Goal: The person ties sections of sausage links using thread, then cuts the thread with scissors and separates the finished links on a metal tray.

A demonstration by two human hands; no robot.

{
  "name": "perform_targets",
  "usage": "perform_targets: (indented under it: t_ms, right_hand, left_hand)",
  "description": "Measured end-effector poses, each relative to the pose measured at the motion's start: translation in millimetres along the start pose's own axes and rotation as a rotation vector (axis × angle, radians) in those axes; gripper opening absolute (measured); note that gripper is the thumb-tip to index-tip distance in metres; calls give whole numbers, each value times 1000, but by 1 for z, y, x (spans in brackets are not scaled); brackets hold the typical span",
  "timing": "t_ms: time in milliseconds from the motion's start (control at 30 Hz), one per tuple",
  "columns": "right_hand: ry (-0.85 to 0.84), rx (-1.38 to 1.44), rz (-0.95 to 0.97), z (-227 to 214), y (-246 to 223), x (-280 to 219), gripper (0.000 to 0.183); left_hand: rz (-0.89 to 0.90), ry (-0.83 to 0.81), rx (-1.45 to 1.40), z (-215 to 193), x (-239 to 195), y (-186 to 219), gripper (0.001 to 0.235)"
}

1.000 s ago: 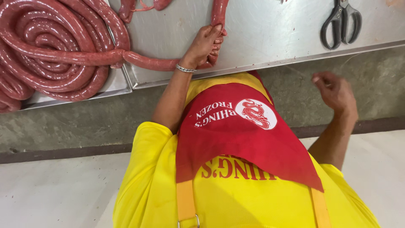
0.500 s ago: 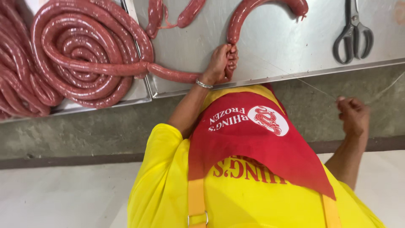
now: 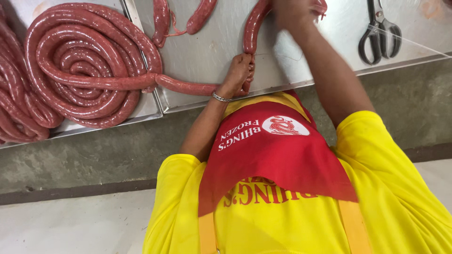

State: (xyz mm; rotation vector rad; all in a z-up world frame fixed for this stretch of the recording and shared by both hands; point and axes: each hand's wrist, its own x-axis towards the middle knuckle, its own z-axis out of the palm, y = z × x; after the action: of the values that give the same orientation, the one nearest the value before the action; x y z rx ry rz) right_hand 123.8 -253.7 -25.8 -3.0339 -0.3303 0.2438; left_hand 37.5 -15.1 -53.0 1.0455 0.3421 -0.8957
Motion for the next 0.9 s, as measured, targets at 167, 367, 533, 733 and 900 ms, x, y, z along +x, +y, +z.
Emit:
perform_targets:
  t_ms: [167,367,533,733,900]
  right_hand:
    - [-128,417,-361,-64,-96,-93,89]
    - [397,1192,-24,-86,21,-231,20]
    - [661,1581,386,-73,91,-337,20]
    - [-570,1120,367,-14,93,-444,21]
    - [-250,796,950,52,87,-452,32]
  left_hand:
    - [69,-3,-41,-10,-7,5,19]
    - [-60,-194,-257,-12,-2,6,18]
    - [-83,-212,-290,-15,-4,19,18]
    - [-67,-232,-239,-11,-3,31,17]
    - [-34,-157,-143,2,-2,25,18]
